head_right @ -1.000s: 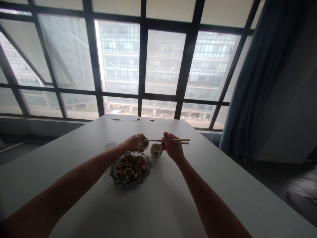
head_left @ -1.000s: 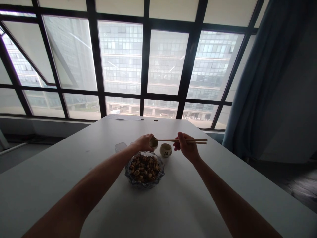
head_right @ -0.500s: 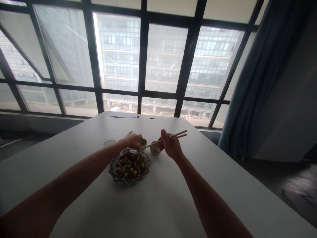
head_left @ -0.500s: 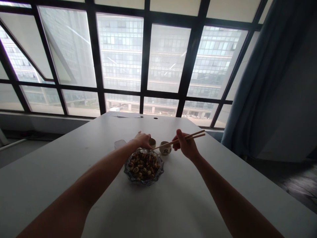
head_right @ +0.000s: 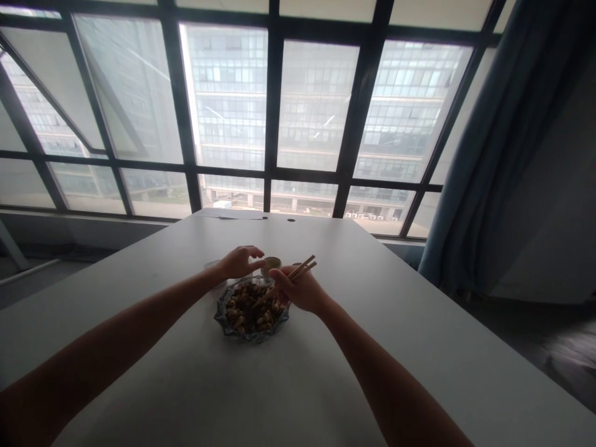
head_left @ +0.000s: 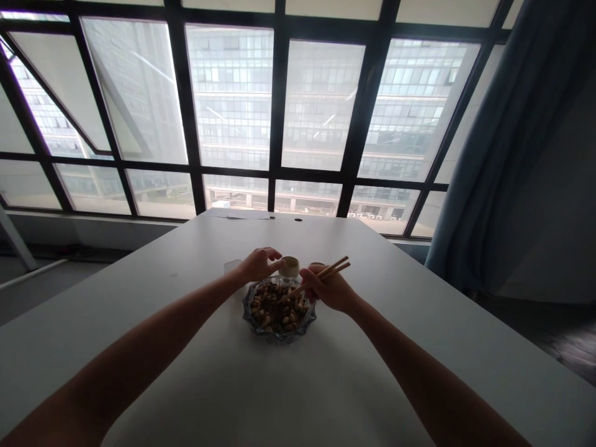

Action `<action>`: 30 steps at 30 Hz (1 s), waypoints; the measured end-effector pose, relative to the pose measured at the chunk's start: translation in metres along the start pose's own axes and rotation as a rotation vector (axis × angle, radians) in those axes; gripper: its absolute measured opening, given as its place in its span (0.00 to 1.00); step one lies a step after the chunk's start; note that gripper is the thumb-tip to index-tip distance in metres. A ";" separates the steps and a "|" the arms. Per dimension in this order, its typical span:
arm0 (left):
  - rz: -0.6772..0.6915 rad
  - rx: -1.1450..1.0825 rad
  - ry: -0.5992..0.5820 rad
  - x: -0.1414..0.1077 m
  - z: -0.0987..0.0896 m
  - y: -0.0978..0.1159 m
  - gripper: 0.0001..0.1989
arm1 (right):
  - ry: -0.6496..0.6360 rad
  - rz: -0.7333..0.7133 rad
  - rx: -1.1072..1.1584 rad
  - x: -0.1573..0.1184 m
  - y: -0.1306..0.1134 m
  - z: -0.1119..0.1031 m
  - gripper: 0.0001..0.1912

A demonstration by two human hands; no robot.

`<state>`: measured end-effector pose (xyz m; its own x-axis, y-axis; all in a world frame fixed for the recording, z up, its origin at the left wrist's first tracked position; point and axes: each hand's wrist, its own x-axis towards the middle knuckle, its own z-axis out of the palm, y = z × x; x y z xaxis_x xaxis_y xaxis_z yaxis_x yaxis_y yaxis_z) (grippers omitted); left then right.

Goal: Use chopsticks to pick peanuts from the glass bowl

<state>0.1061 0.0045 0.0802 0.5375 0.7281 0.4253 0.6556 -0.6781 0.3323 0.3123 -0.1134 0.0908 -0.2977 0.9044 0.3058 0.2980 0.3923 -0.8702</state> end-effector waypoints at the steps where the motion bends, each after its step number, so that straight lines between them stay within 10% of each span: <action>1: 0.004 -0.098 0.032 -0.010 0.000 -0.003 0.22 | 0.032 -0.008 -0.004 0.001 0.003 0.001 0.29; 8: -0.013 -0.558 0.066 -0.069 0.006 -0.014 0.17 | 0.241 -0.029 0.020 0.003 -0.001 -0.007 0.33; 17: 0.188 -0.583 0.177 -0.099 0.016 -0.020 0.13 | -0.025 0.134 -0.034 -0.002 -0.011 -0.013 0.35; 30: -0.202 -0.907 0.235 -0.093 0.037 -0.023 0.17 | 0.248 -0.059 -0.097 0.000 -0.009 -0.011 0.29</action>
<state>0.0608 -0.0442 0.0023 0.2749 0.8677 0.4140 0.0110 -0.4335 0.9011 0.3193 -0.1152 0.1026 -0.0898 0.8881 0.4507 0.3761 0.4492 -0.8104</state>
